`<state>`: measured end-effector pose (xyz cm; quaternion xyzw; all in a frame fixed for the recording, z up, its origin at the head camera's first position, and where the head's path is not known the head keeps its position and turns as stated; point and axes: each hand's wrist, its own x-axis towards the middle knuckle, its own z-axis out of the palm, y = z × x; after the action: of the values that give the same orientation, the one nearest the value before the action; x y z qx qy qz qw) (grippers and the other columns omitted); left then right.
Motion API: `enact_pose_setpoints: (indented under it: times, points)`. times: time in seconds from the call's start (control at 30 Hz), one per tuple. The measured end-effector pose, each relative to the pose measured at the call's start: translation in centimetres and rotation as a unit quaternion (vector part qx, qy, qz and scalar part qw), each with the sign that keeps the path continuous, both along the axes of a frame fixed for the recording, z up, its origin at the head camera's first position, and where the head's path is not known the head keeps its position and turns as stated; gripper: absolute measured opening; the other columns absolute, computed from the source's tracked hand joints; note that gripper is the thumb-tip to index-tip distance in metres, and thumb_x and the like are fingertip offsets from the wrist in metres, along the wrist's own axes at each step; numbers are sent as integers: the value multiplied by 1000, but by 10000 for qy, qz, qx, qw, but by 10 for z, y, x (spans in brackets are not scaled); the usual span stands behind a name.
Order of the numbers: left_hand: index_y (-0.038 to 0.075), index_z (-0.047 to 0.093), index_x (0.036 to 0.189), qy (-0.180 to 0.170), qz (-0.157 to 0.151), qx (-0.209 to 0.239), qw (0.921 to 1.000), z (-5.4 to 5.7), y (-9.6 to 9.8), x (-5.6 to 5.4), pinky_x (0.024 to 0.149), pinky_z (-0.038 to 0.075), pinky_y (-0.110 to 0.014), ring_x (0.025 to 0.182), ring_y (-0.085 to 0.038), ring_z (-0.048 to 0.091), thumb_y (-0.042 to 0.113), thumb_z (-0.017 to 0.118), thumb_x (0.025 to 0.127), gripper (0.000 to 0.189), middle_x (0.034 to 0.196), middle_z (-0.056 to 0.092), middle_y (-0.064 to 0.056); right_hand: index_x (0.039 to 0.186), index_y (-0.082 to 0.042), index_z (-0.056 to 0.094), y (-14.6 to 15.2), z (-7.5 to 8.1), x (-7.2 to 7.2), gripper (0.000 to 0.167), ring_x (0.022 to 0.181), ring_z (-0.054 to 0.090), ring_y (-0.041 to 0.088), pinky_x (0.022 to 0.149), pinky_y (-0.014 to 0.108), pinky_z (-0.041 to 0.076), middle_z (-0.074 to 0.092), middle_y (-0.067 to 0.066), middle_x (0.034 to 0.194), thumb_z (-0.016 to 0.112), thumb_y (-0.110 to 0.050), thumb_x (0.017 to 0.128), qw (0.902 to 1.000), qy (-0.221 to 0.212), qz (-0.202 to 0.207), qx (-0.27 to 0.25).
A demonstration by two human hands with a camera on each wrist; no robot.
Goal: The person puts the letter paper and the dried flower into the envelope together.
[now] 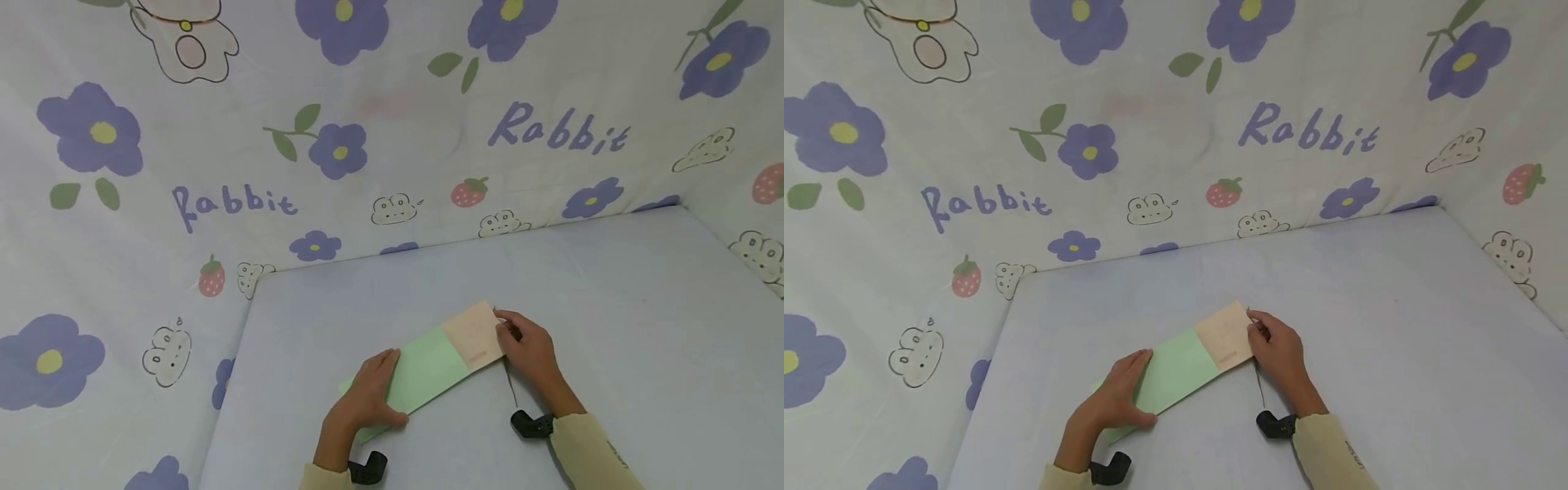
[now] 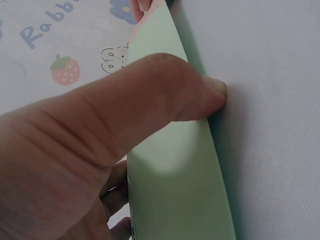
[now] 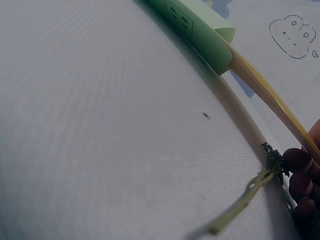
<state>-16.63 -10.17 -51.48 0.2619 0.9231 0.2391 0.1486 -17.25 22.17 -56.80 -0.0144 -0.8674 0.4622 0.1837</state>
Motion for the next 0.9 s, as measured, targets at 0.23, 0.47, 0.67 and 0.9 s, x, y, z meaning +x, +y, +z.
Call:
enact_pose_setpoints:
  times: [0.23,0.47,0.67,0.9]
  points:
    - [2,27,158,-73,7,-24,10000,-2,-1,0,112,31,-51,145,-32,28,31,87,71,109,159,31,-14,124,-5,70,0,-1,1,28,70,53,17,62,31,43,66,4,87,61,-12,99,10000,49,9,-5]
    - [4,25,159,-212,53,41,9998,-1,-1,-1,112,30,-53,147,-32,24,30,86,73,109,160,28,-13,124,-5,70,-1,5,1,27,69,50,16,62,31,41,63,3,84,61,-11,99,9999,101,0,69]
    - [4,25,159,-204,57,25,9998,0,-1,-1,112,30,-52,147,-32,24,30,87,73,109,160,28,-13,123,-5,70,-1,6,1,27,70,51,16,62,31,41,63,3,84,61,-11,99,10000,76,0,59]
    - [3,26,158,-147,35,31,9999,-2,-2,0,112,30,-52,146,-33,26,30,87,72,109,160,29,-14,124,-6,70,-1,4,1,28,69,50,16,61,30,40,63,3,84,60,-13,99,10000,33,7,12]
